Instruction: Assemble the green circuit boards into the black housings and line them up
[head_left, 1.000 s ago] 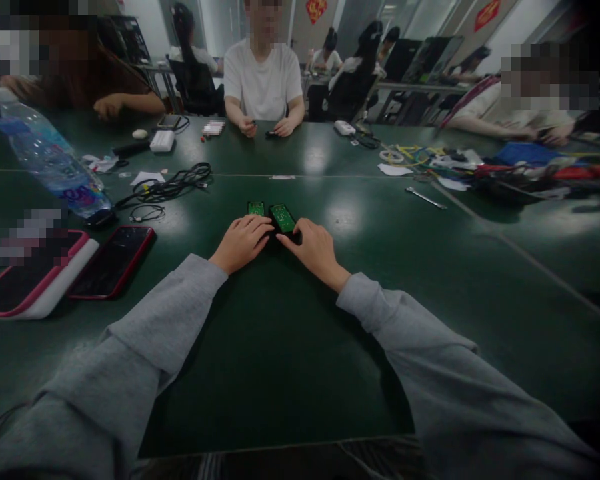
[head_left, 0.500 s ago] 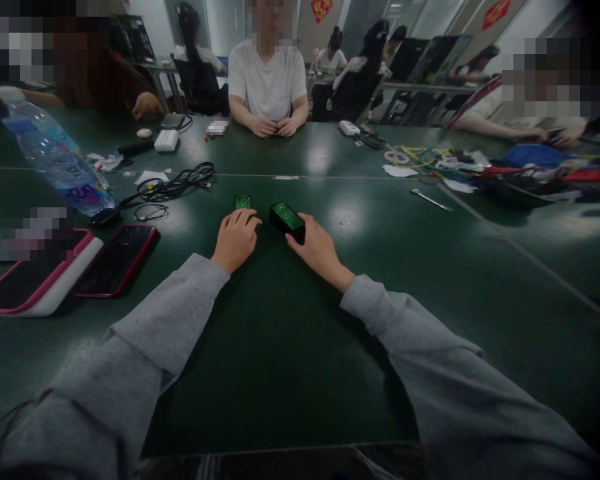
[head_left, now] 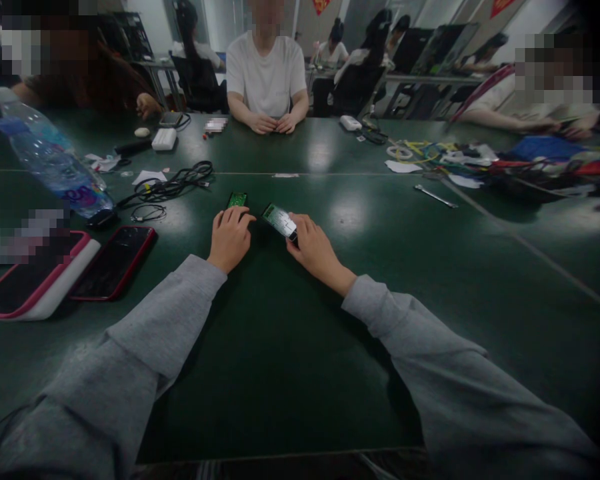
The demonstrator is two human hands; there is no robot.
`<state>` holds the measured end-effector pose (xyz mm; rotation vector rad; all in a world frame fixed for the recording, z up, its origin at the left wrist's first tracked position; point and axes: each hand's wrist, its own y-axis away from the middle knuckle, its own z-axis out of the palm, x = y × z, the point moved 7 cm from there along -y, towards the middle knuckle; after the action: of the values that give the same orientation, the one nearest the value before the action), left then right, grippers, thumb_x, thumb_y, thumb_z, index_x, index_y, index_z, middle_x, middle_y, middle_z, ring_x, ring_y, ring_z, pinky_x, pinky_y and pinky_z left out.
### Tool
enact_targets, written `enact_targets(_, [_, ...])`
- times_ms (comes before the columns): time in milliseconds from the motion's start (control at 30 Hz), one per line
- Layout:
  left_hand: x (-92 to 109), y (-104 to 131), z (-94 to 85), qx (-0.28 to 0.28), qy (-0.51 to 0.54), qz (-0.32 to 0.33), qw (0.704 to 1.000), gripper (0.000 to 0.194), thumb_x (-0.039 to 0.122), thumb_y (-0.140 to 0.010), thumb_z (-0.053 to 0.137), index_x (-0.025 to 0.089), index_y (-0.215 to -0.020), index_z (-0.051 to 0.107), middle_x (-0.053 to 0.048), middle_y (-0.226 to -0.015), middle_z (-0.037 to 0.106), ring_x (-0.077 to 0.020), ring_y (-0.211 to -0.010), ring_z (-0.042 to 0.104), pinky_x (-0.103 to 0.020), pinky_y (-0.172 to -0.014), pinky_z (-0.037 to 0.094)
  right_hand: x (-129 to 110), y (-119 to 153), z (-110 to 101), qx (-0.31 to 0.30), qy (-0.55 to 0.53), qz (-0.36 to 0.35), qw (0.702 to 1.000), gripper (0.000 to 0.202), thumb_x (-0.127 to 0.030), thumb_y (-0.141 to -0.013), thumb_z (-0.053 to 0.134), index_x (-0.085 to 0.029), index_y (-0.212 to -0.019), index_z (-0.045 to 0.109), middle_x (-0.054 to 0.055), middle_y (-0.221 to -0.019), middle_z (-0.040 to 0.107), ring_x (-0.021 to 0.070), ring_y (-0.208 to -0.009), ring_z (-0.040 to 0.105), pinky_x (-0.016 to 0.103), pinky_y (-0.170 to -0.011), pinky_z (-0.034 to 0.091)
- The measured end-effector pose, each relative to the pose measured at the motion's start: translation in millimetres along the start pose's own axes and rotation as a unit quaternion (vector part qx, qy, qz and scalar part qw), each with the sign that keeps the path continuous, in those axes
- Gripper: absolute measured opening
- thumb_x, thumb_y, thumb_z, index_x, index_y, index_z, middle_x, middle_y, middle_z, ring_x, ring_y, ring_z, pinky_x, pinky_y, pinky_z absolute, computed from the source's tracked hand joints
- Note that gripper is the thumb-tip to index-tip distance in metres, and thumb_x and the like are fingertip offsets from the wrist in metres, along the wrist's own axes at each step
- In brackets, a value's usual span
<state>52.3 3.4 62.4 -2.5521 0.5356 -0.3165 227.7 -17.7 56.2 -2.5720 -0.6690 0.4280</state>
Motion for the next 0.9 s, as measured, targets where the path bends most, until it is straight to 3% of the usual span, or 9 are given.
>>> enact_targets(200, [4.1,1.2,0.7,-0.013,-0.001,0.005,1.0,0.034,0.013,-0.09,0.047,0.023,-0.119,0.061,-0.009,-0.135,0.057,-0.0303,-0.133,0.044,-0.053,-0.113,0.032,9.3,0.6,-1.1,0.017,-0.052,0.034,0.998,0.052,-0.037,-0.098,0.046,-0.012,-0.142,0.035,0.02,-0.128,0.051,0.0331,-0.112,0.058,0.05,-0.093,0.053])
enact_targets(567, [5.4,1.8,1.6,-0.019,-0.011,0.008,1.0,0.034,0.018,-0.093,0.044,0.023,-0.123,0.06,-0.01,-0.137,0.055,-0.0305,-0.135,0.042,-0.054,-0.113,0.03,-3.5,0.5,-3.9,0.007,-0.03,-0.008,0.999,0.05,-0.026,-0.094,0.05,-0.016,-0.141,0.035,0.018,-0.131,0.049,0.0335,-0.118,0.053,0.052,-0.095,0.052])
enact_targets(900, [3.4,-0.1,2.6,-0.012,0.022,-0.006,1.0,0.032,0.033,-0.1,0.039,0.023,-0.119,0.062,-0.01,-0.137,0.056,-0.0307,-0.135,0.042,-0.055,-0.113,0.029,-8.9,2.8,-1.3,-0.016,-0.04,-0.049,0.998,0.051,-0.02,-0.09,0.056,-0.022,-0.137,0.037,0.016,-0.136,0.042,0.0335,-0.127,0.045,0.054,-0.101,0.048])
